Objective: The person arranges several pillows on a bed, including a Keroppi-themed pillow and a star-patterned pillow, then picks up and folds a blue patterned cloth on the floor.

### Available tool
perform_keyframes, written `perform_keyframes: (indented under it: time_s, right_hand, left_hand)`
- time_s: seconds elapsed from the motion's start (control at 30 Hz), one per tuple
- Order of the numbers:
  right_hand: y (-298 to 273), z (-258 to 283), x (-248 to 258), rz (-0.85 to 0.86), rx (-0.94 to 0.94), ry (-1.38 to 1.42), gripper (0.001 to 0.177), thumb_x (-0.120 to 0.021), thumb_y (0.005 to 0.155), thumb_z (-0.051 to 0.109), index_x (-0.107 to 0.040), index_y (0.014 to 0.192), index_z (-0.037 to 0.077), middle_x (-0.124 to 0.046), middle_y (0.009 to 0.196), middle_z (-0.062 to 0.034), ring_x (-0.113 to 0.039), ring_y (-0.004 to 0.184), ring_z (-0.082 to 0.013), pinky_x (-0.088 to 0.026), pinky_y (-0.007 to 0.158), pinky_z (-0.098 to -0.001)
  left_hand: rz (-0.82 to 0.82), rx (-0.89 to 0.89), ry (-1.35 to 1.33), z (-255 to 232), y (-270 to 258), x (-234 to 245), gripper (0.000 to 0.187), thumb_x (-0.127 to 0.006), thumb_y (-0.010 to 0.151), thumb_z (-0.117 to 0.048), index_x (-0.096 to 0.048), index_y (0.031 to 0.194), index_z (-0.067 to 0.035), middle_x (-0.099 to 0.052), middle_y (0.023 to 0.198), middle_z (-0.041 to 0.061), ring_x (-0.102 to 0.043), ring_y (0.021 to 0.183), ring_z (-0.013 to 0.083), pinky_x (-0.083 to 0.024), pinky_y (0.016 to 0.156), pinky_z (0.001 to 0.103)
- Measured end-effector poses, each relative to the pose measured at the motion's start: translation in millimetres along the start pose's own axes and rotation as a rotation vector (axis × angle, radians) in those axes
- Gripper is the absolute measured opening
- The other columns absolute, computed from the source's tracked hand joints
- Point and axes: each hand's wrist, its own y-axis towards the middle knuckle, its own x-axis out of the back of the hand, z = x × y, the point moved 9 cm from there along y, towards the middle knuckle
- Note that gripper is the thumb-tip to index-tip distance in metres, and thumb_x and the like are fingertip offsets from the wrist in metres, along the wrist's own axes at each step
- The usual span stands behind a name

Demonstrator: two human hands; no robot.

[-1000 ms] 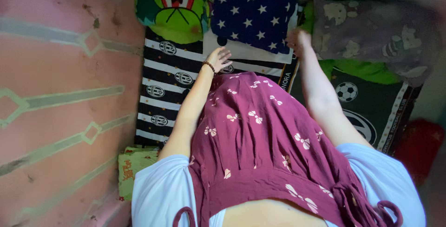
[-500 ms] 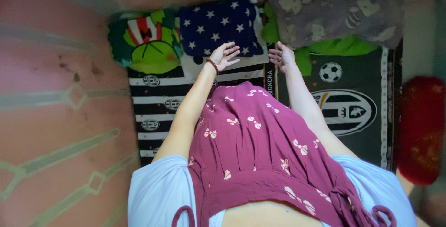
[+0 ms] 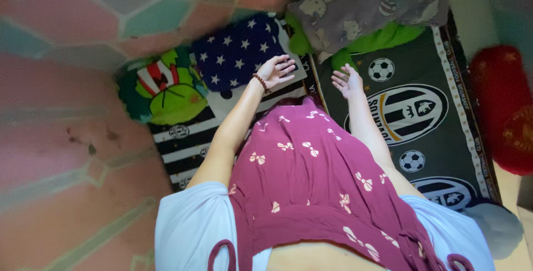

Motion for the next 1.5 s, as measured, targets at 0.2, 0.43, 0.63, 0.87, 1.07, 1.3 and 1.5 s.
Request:
perform_keyframes:
  time_s: [0.2, 0.43, 0.63, 0.87, 1.07, 1.3, 1.5]
  right_hand:
    - [-19, 37, 24, -0.064, 0.096, 0.084, 0.053, -0.064, 0.096, 0.046, -0.055, 0.134, 0.010, -0.068, 0.127, -0.0166, -0.067, 0.114, -0.0316, -0.054, 0.096, -0.0443]
    - [-23, 78, 12, 0.006, 0.180, 0.079, 0.052, -0.064, 0.097, 0.045, -0.056, 0.133, 0.008, -0.069, 0.124, -0.0155, -0.067, 0.110, -0.0304, -0.054, 0.095, -0.0432]
    - [-18, 75, 5, 0.051, 0.220, 0.160, 0.049, -0.063, 0.098, 0.045, -0.058, 0.130, 0.008, -0.071, 0.121, -0.0155, -0.069, 0.107, -0.0287, -0.056, 0.094, -0.0417]
    - [-24, 58, -8, 0.073, 0.174, 0.123, 0.045, -0.063, 0.099, 0.044, -0.058, 0.127, 0.008, -0.071, 0.118, -0.0137, -0.071, 0.103, -0.0278, -0.056, 0.089, -0.0403]
    - [-38, 89, -17, 0.077, 0.263, 0.050, 0.044, -0.062, 0.101, 0.043, -0.059, 0.128, 0.009, -0.070, 0.118, -0.0139, -0.069, 0.106, -0.0259, -0.055, 0.091, -0.0382]
    - [-52, 98, -37, 0.195, 0.243, 0.107, 0.042, -0.061, 0.101, 0.043, -0.061, 0.127, 0.010, -0.072, 0.118, -0.0129, -0.070, 0.104, -0.0255, -0.056, 0.091, -0.0380]
    - [-52, 126, -60, 0.327, 0.174, 0.074, 0.043, -0.061, 0.101, 0.041, -0.062, 0.129, 0.007, -0.073, 0.119, -0.0149, -0.072, 0.104, -0.0259, -0.057, 0.091, -0.0384]
  left_hand:
    - [0.063, 0.023, -0.034, -5, 19, -31, 0.043, -0.058, 0.100, -0.029, -0.051, 0.137, -0.009, -0.059, 0.141, 0.015, -0.055, 0.132, 0.0279, -0.048, 0.111, 0.055]
    - [0.186, -0.005, -0.022, -22, 5, -76, 0.043, -0.057, 0.099, -0.031, -0.054, 0.136, -0.010, -0.061, 0.139, 0.013, -0.057, 0.130, 0.0256, -0.048, 0.112, 0.053]
    - [0.167, 0.027, 0.007, -21, -1, -81, 0.041, -0.059, 0.100, -0.030, -0.053, 0.136, -0.010, -0.060, 0.141, 0.012, -0.057, 0.129, 0.0246, -0.048, 0.113, 0.052]
    - [0.208, -0.022, -0.001, -49, -27, -83, 0.044, -0.056, 0.100, -0.032, -0.053, 0.138, -0.009, -0.060, 0.140, 0.011, -0.059, 0.127, 0.0240, -0.048, 0.112, 0.049]
    - [0.238, -0.070, -0.049, -63, -26, -96, 0.044, -0.051, 0.104, -0.032, -0.050, 0.142, -0.008, -0.059, 0.143, 0.012, -0.057, 0.130, 0.0242, -0.047, 0.115, 0.049]
    - [0.286, -0.061, -0.058, -34, 10, -116, 0.046, -0.051, 0.105, -0.033, -0.051, 0.143, -0.008, -0.058, 0.146, 0.012, -0.058, 0.130, 0.0242, -0.048, 0.111, 0.047]
    - [0.289, -0.064, -0.127, -17, 4, -143, 0.044, -0.053, 0.102, -0.033, -0.054, 0.140, -0.010, -0.060, 0.143, 0.011, -0.060, 0.126, 0.0234, -0.049, 0.109, 0.045]
